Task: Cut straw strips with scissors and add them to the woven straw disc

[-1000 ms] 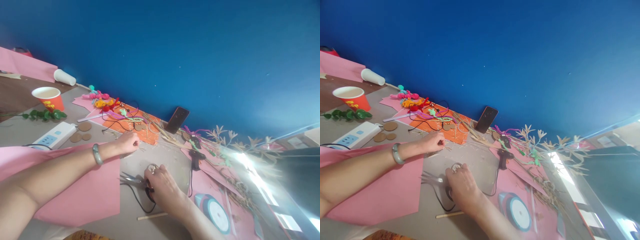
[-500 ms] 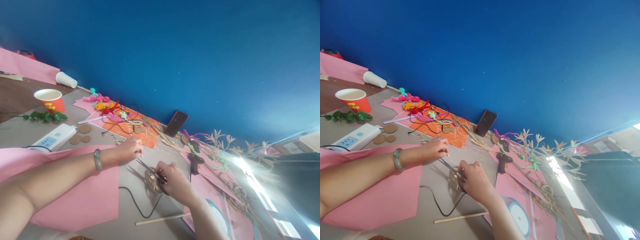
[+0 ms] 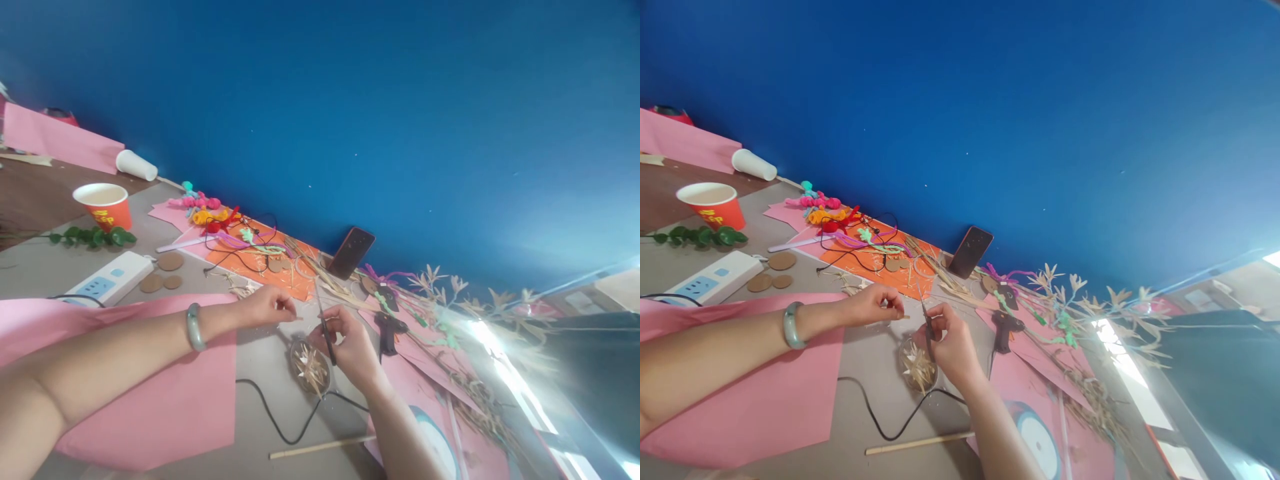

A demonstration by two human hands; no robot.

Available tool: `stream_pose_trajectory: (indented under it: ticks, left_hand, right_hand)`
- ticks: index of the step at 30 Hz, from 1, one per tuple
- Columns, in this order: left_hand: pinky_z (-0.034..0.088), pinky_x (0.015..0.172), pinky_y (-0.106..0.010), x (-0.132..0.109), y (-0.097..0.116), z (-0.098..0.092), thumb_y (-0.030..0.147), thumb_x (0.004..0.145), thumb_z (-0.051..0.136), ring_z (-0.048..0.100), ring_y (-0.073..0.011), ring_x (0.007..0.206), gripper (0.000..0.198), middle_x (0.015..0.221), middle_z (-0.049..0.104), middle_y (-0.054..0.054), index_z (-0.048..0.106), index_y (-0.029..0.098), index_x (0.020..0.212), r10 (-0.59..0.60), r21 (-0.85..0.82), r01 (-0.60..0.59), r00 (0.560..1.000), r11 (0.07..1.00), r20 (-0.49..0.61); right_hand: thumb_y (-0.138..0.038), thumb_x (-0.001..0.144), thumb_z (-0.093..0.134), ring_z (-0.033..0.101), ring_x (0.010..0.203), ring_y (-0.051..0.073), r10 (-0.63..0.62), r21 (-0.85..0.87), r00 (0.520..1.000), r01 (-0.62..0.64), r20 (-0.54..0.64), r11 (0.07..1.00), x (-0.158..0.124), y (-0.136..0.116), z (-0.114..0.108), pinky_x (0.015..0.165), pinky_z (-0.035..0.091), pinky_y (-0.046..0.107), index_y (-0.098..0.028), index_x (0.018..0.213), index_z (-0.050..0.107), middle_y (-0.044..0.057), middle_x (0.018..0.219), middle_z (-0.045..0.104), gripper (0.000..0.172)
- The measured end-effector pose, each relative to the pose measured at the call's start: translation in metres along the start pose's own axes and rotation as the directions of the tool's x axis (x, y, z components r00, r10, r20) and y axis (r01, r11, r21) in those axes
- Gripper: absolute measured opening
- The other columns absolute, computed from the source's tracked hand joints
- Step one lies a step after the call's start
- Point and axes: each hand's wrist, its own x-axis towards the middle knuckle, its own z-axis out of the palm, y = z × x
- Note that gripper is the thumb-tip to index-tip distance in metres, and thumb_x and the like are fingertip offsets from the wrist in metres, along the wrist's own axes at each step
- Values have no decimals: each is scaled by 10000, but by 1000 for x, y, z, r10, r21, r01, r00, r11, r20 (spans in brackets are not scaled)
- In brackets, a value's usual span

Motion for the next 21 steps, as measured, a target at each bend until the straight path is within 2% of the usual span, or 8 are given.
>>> stream_pose_trajectory:
  ticks: [3, 7, 10, 16, 21]
  left_hand:
    - [358, 527, -209, -2, 1, 6, 348, 702, 635, 514, -109, 571, 236, 687, 650, -18, 682, 132, 785, -57, -185, 73, 995, 980, 87]
    - [342, 509, -195, -5, 4, 10, 315, 691, 653, 486, -90, 540, 203, 640, 630, -5, 678, 124, 758, -59, -279, 91, 991, 956, 122]
    - [348, 513, -193, -6, 7, 10, 306, 683, 666, 479, -87, 533, 189, 610, 616, 5, 680, 127, 741, -53, -295, 95, 988, 951, 146]
    - [342, 516, -189, -5, 7, 10, 349, 732, 628, 468, -82, 538, 236, 595, 590, 5, 674, 118, 712, -23, -287, 69, 987, 955, 161]
    - [348, 520, -190, -6, 9, 8, 397, 662, 710, 468, -84, 539, 304, 588, 589, 5, 686, 108, 753, -18, -243, 70, 977, 967, 212]
  right_hand:
    - [-291, 628, 716, 528, 555, 128, 6, 87, 999, -2, -40, 996, 1, 0, 6, 603, 426, 269, -220, 875, 455, -2, 685, 682, 366]
    - [-321, 614, 748, 587, 593, 158, 47, 235, 997, -33, -55, 971, 0, 0, 10, 556, 432, 261, -222, 900, 440, 19, 709, 683, 431]
    - [-315, 613, 749, 577, 580, 150, 60, 294, 997, -43, -48, 955, 0, 0, 11, 529, 428, 247, -217, 896, 441, 8, 666, 654, 429]
    - [-268, 607, 756, 539, 563, 124, 52, 299, 997, -35, -49, 954, -2, -2, 11, 524, 410, 228, -211, 886, 462, -20, 637, 611, 410]
    - [-252, 617, 752, 533, 553, 118, 38, 262, 999, -28, -32, 965, -3, -1, 13, 527, 397, 226, -208, 877, 479, -22, 631, 616, 379]
